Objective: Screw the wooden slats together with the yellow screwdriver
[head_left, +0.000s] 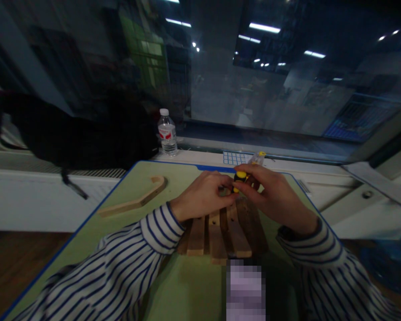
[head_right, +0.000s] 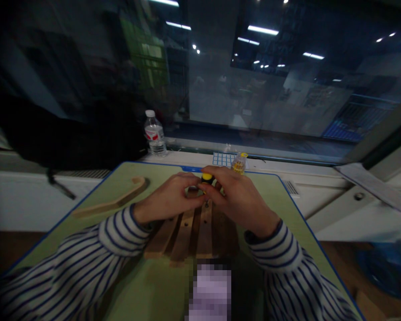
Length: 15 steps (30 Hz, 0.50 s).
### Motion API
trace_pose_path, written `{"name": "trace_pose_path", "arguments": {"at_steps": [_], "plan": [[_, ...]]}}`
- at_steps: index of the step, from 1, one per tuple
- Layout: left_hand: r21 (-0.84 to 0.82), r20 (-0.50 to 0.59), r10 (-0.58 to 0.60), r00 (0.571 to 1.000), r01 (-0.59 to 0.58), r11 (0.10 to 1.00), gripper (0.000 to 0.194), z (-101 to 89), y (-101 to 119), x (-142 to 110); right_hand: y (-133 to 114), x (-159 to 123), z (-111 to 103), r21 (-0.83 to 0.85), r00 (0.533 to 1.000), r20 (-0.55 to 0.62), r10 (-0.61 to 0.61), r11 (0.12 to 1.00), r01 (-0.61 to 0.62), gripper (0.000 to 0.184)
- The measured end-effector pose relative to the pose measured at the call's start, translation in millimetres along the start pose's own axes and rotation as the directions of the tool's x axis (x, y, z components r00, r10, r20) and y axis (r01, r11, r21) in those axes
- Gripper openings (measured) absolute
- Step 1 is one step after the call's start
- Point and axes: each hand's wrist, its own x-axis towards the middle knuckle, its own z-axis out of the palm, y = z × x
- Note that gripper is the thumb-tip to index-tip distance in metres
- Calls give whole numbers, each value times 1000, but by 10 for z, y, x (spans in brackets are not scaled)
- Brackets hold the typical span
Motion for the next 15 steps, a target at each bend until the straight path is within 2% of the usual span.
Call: {"name": "trace_pose_path", "arguments": {"at_steps": [8,12,15], "plan": [[-3,-22,-21,1000,21,1000,17,3,-19,-10,-16,7,-2,1,1000,5,1,1000,-1,32],[4,-39,8,999,-7,1000,18,2,-30,-7,-45,10,-6,14,1000,21,-19,1000,19,41],[-3,-15,10,1000,-10,1000,19,-2,-32,0,-51,7,-13,11,998,28,-54,999,53,37]]}}
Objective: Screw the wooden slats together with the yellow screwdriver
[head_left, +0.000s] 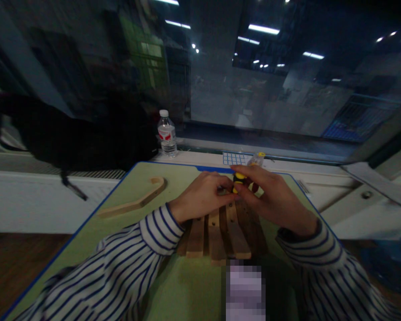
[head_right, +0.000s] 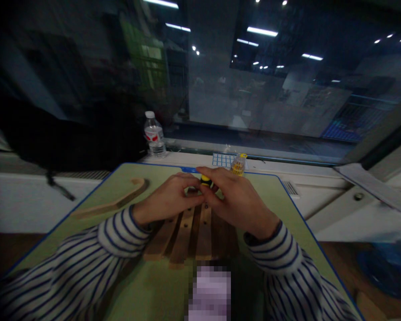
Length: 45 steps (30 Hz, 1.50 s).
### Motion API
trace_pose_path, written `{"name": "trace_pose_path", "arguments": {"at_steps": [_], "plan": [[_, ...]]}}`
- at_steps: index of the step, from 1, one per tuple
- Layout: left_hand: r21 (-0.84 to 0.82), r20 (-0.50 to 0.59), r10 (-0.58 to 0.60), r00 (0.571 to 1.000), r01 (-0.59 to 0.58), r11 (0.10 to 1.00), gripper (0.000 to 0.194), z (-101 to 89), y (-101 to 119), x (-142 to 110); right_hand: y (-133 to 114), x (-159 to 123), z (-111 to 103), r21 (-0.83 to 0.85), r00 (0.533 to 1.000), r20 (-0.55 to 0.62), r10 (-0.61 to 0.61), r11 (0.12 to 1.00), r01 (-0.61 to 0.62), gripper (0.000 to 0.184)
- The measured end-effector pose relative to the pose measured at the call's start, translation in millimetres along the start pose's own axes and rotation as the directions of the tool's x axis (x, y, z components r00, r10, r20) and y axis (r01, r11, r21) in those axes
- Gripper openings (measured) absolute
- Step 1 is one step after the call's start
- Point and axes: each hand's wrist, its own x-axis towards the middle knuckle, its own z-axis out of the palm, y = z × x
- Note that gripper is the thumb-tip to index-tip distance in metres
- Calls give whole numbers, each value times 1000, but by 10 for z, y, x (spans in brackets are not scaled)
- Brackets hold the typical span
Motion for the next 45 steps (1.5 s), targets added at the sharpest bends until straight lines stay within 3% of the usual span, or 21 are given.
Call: {"name": "trace_pose_path", "arguments": {"at_steps": [23,35,45], "plan": [[-11,20,-2,1000,3,1000,15,0,47,-4,38,2,23,8,999,-16,51,999,-51,30],[9,33,-4,999,4,1000,18,5,11,-3,19,-3,9,25,1000,1,-2,1000,2,39],[31,41,-5,999,4,999,17,7,21,-5,19,-2,7,-20,1000,-11,16,1000,-16,32]]}}
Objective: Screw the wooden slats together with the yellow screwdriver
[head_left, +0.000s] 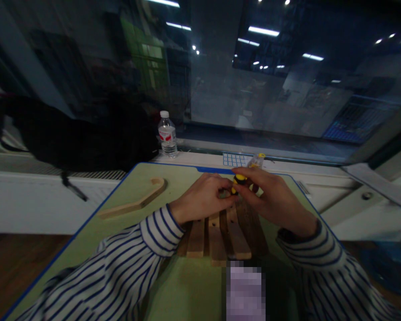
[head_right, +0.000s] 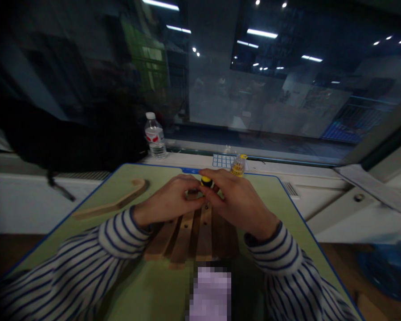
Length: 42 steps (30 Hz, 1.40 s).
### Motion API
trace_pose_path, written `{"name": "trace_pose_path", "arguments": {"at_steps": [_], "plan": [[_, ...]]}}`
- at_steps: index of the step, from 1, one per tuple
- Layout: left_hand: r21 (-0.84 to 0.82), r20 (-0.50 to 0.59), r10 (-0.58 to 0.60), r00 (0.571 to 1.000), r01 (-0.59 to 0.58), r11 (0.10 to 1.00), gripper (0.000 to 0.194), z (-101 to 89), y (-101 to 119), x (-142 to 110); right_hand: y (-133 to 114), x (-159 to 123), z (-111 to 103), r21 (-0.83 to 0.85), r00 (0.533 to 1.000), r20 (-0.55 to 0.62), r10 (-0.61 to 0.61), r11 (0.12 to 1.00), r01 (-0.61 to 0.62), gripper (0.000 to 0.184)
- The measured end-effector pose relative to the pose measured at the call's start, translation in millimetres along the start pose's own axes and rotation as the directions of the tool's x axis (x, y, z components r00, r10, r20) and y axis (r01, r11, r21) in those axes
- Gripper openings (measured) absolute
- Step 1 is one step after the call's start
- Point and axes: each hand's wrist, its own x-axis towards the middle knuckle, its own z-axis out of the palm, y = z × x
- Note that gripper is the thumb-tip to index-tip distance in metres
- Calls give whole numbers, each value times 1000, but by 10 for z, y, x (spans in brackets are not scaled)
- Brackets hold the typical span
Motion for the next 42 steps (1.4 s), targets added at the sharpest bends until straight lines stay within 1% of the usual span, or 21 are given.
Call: {"name": "trace_pose_path", "arguments": {"at_steps": [5,13,16,22,26,32,36,42], "plan": [[0,-21,-19,1000,19,1000,17,-9,1,-7,19,-13,3,-7,1000,-12,0,1000,0,31],[2,-31,-3,1000,3,1000,14,-13,37,-9,33,-7,12,11,999,-23,23,1000,-22,30],[-8,-17,7,1000,-7,1000,14,-10,32,-9,35,-7,12,11,1000,-22,18,1000,-18,29],[1,-22,-44,999,44,999,20,-20,8,-1,27,-9,19,13,998,-30,47,999,-47,30],[0,-29,-32,999,32,999,19,-17,-4,-1,9,-6,17,19,998,-25,56,998,-56,31],[-15,-43,-24,999,23,1000,18,-7,-29,-13,-7,-8,-14,12,1000,-12,-14,1000,14,41],[-27,-34,-19,999,18,999,16,-16,-23,-10,1,-4,-26,-14,999,-10,-49,999,49,36],[-20,-4,-17,1000,17,1000,13,-41,8,5,2,-1,-22,2,1000,-8,-11,1000,11,32]]}}
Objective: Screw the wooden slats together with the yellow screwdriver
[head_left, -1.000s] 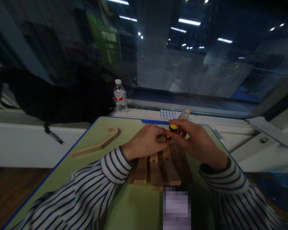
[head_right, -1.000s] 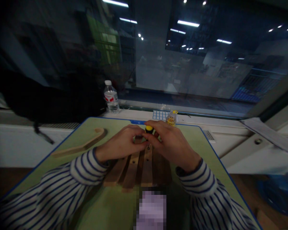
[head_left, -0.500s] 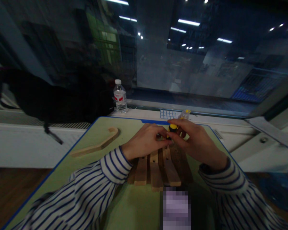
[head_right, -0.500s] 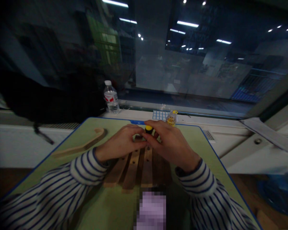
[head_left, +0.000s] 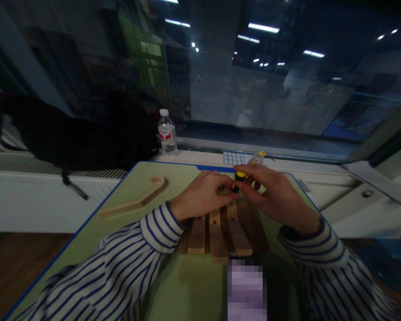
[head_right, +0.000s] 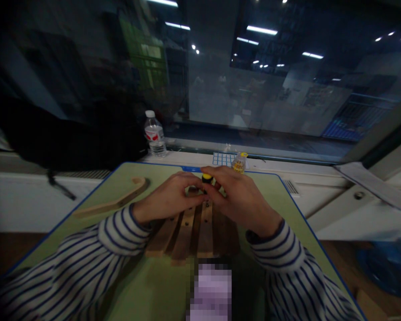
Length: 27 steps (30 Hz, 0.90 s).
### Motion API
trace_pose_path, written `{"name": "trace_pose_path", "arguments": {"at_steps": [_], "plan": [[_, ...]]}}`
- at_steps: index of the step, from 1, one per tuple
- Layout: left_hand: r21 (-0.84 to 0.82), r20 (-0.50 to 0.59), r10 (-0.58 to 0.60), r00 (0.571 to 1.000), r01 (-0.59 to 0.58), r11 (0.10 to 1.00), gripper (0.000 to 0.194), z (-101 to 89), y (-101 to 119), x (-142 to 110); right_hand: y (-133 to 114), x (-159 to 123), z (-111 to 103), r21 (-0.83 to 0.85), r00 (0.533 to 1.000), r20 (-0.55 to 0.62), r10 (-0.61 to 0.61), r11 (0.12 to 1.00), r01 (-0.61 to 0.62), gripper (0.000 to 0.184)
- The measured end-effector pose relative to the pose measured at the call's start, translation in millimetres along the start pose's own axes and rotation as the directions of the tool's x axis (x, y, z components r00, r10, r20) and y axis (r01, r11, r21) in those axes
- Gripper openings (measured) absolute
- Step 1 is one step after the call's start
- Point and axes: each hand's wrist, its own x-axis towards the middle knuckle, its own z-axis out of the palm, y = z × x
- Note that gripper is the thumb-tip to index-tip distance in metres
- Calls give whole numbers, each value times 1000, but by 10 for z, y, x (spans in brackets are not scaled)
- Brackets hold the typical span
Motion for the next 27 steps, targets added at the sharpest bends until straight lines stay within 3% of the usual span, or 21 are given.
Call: {"name": "trace_pose_path", "arguments": {"at_steps": [14,27], "plan": [[7,10,34,999,-35,999,15,15,-20,-14,50,-13,40,23,1000,-12,19,1000,-18,32],[-35,-25,-7,1000,6,999,20,45,-63,-13,15,-4,22,30,999,0,49,998,-49,33]]}}
